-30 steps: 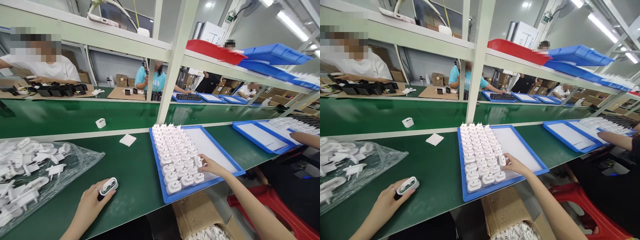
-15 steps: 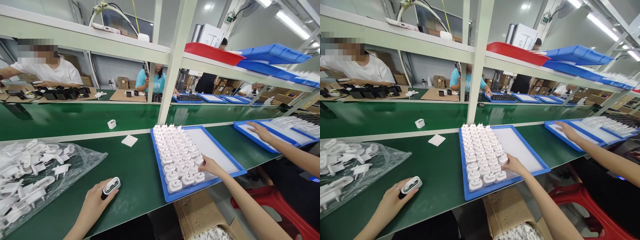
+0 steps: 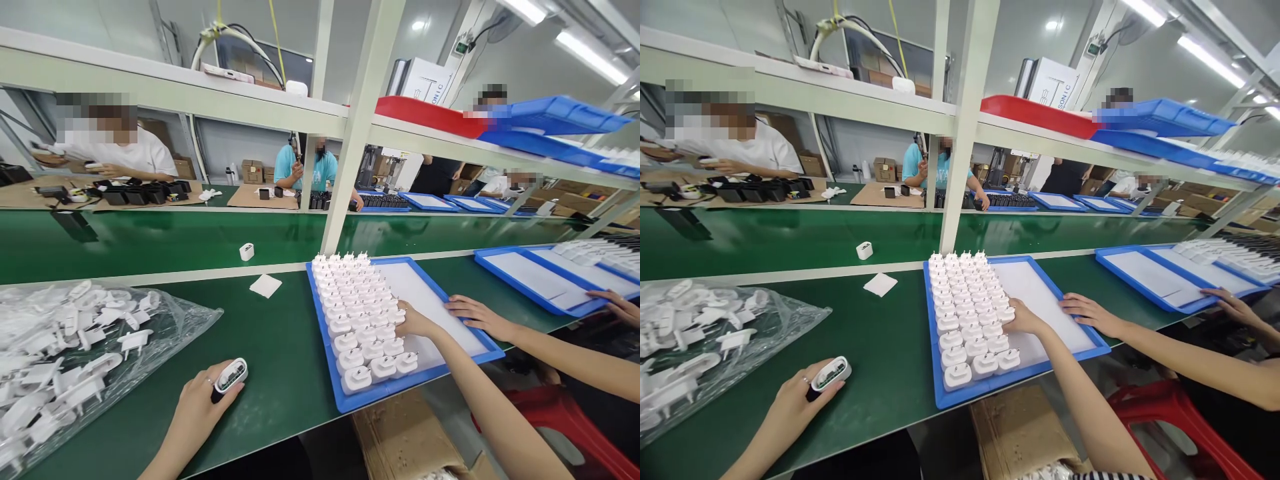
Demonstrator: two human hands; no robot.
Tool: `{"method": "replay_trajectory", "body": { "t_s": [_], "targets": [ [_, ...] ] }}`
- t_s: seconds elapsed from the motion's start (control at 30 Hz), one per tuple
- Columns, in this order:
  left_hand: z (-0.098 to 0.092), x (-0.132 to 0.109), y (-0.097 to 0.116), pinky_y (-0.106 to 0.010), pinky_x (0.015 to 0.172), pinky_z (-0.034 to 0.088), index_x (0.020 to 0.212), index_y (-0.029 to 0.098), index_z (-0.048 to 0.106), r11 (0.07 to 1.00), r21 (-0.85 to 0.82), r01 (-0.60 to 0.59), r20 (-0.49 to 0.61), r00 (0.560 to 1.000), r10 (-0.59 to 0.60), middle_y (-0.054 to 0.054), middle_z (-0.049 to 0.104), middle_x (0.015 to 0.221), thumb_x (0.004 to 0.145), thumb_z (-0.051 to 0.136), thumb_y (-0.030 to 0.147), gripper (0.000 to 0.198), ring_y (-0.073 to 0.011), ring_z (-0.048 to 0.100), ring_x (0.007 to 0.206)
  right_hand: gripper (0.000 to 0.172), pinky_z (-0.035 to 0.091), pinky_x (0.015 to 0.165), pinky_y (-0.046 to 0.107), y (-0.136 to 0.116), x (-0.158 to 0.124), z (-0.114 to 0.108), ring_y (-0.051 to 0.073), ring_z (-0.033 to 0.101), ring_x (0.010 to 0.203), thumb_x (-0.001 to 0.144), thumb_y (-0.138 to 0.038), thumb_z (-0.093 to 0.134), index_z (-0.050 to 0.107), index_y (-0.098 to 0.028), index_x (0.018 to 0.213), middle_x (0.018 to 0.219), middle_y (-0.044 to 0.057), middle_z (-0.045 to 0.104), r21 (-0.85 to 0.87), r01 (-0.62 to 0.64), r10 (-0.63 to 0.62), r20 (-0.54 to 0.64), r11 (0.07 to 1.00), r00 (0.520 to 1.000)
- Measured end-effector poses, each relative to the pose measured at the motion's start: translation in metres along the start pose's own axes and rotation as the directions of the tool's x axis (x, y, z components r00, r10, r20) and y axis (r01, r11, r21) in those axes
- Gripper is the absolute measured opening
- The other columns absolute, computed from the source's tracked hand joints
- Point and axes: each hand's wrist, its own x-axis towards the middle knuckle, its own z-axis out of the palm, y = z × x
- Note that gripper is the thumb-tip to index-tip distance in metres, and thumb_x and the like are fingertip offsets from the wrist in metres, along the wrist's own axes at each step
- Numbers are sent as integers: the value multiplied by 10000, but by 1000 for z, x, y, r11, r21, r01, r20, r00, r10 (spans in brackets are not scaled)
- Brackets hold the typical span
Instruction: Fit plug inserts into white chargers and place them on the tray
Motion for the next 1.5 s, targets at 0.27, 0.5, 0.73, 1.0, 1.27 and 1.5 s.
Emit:
{"method": "replay_trajectory", "body": {
  "t_s": [0.27, 0.5, 0.73, 1.0, 1.27, 1.5],
  "targets": [
    [-2, 0, 4, -269, 651, 414, 904, 240, 534, 999, 32, 3, -16, 1000, -2, -5, 599, 855, 664, 416, 489, 365, -181, 543, 756, 514, 321, 847, 418, 0, -2, 5, 291, 385, 1050, 422, -264, 644, 551, -236, 927, 1079, 41, 515, -91, -83, 81, -28, 992, 996],
    [-5, 1, 8, -285, 671, 397, 900, 195, 502, 997, -30, 73, 55, 996, -71, -33, 582, 848, 674, 416, 418, 329, -183, 539, 731, 574, 280, 817, 548, -10, -15, -42, 386, 347, 1054, 425, -247, 659, 514, -232, 980, 1107, 114, 484, -238, -289, 254, -166, 927, 953],
    [-12, -2, 17, -306, 738, 368, 917, 237, 507, 990, -71, 121, 101, 988, -114, -2, 565, 899, 662, 451, 332, 278, -178, 511, 791, 408, 374, 814, 364, -161, 57, -43, 251, 420, 1035, 721, -244, 408, 398, -185, 1124, 1180, 85, 429, -507, -45, -7, -100, 861, 995],
    [-7, -2, 19, -325, 756, 345, 847, 221, 518, 977, -167, 130, 49, 991, -124, -26, 560, 894, 611, 434, 198, 252, -189, 489, 840, 282, 431, 696, 361, -242, 232, 87, 161, 511, 845, 767, -275, 448, 456, -153, 1021, 1023, 59, 497, -498, -55, 119, 97, 865, 988],
    [-1, 6, 8, -366, 715, 328, 791, 294, 508, 926, -293, 238, 187, 964, -189, -38, 559, 846, 458, 588, 262, 343, -225, 476, 812, 225, 438, 619, 311, -228, 266, 129, 138, 534, 729, 758, -295, 456, 509, -127, 898, 873, 47, 547, -447, -3, 46, 87, 894, 995],
    [-14, -9, 17, -355, 779, 349, 985, 249, 453, 931, -356, 80, -20, 995, -93, -69, 508, 994, 531, 591, 304, 478, -222, 450, 897, 394, 403, 584, 270, -278, 197, 156, 214, 533, 801, 750, -487, 291, 484, -176, 897, 863, 84, 546, -367, 78, -78, 14, 927, 997]
  ]
}}
